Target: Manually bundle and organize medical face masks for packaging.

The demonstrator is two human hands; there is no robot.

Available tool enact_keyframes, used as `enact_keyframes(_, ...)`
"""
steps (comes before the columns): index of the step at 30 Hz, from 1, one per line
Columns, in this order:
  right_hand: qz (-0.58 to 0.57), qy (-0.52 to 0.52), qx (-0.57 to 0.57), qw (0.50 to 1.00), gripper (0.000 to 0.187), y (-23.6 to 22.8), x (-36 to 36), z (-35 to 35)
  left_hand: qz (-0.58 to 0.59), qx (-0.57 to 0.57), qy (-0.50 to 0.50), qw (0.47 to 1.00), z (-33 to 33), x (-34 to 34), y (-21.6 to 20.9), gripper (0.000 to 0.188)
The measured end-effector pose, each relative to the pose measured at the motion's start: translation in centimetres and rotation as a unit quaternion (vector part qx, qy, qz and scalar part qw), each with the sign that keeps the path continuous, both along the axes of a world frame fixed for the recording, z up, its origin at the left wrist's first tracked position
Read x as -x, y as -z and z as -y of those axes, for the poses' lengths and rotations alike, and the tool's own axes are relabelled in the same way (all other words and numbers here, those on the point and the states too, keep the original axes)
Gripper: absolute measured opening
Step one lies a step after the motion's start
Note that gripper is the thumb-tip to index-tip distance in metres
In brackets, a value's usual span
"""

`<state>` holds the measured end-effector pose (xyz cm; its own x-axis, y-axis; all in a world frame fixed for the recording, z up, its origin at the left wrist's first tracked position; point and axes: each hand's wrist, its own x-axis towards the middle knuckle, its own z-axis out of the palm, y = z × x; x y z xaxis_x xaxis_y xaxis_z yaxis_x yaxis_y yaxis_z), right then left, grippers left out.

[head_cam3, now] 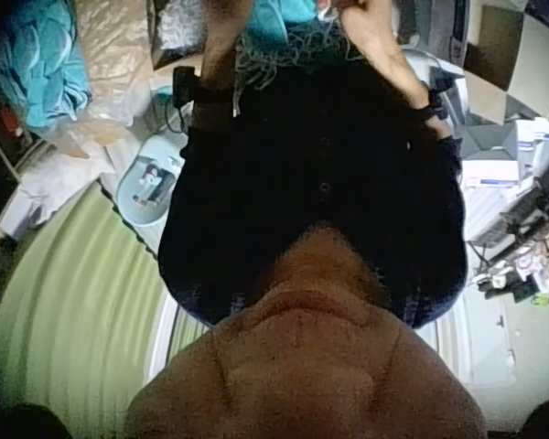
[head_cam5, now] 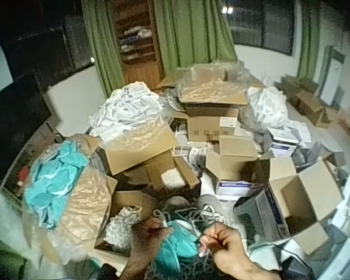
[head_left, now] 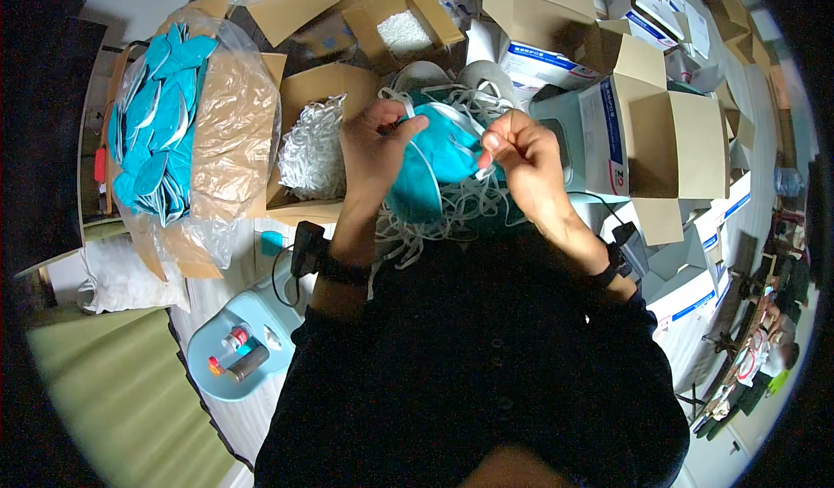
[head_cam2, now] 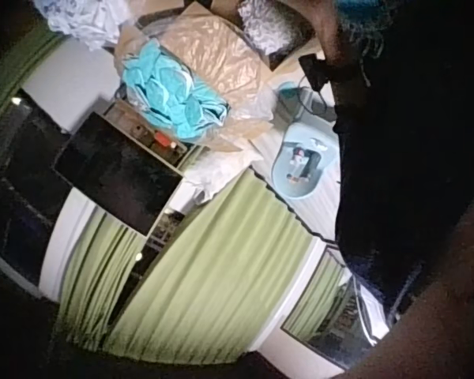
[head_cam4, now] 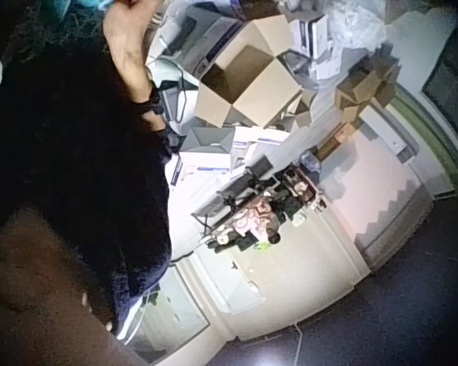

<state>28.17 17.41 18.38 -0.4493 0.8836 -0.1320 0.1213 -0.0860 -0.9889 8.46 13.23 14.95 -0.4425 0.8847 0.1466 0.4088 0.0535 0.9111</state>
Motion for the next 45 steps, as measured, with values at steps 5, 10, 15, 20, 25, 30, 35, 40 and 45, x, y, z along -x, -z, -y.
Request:
enact_keyframes(5, -0.065, 0.005, -0.023, 0.998, 0.013, -1.9, -2.5, 1.4, -0.052, 0.001, -0.071, 0.996, 0.4, 2.4, 0.4, 0.022)
enact_keyframes(10, 0.09, -0.23, -0.002, 0.969, 0.016, -2.5, -4.6, 1.1, 0.008, -0.055, -0.031, 0.998, 0.9, 4.7, -0.1, 0.024)
enact_keyframes(15, 0.138, -0.116, -0.092, 0.979, 0.019, -2.7, -3.7, -1.4, 0.116, 0.042, 0.1, 0.987, 1.5, 3.2, -1.5, 0.015)
enact_keyframes(20, -0.054, -0.22, -0.125, 0.966, 0.03, -2.8, -0.6, -2.2, 0.071, 0.041, 0.218, 0.972, 1.0, 2.1, -2.5, 0.024)
enact_keyframes(25, -0.007, -0.189, -0.121, 0.975, 0.012, -1.9, -0.7, -1.2, 0.13, 0.024, 0.197, 0.971, 1.5, 1.9, -1.7, 0.022)
enact_keyframes(30, 0.086, -0.135, -0.245, 0.956, 0.005, -2.6, -2.2, 0.9, 0.123, 0.033, 0.092, 0.988, 1.4, 2.2, 0.9, 0.015)
enact_keyframes(35, 0.068, -0.188, -0.226, 0.953, 0.01, -4.6, -4.9, 1.7, 0.148, 0.049, -0.021, 0.988, 1.6, 5.2, 0.5, 0.011)
enact_keyframes(40, 0.093, -0.189, -0.385, 0.899, 0.032, -3.6, -1.5, -0.1, -0.077, 0.086, 0.105, 0.988, 0.9, 2.3, -2.8, 0.016)
enact_keyframes(45, 0.02, -0.23, -0.416, 0.879, 0.042, -2.7, 2.5, -3.7, -0.1, 0.057, 0.244, 0.963, 0.6, 0.1, -3.3, 0.024)
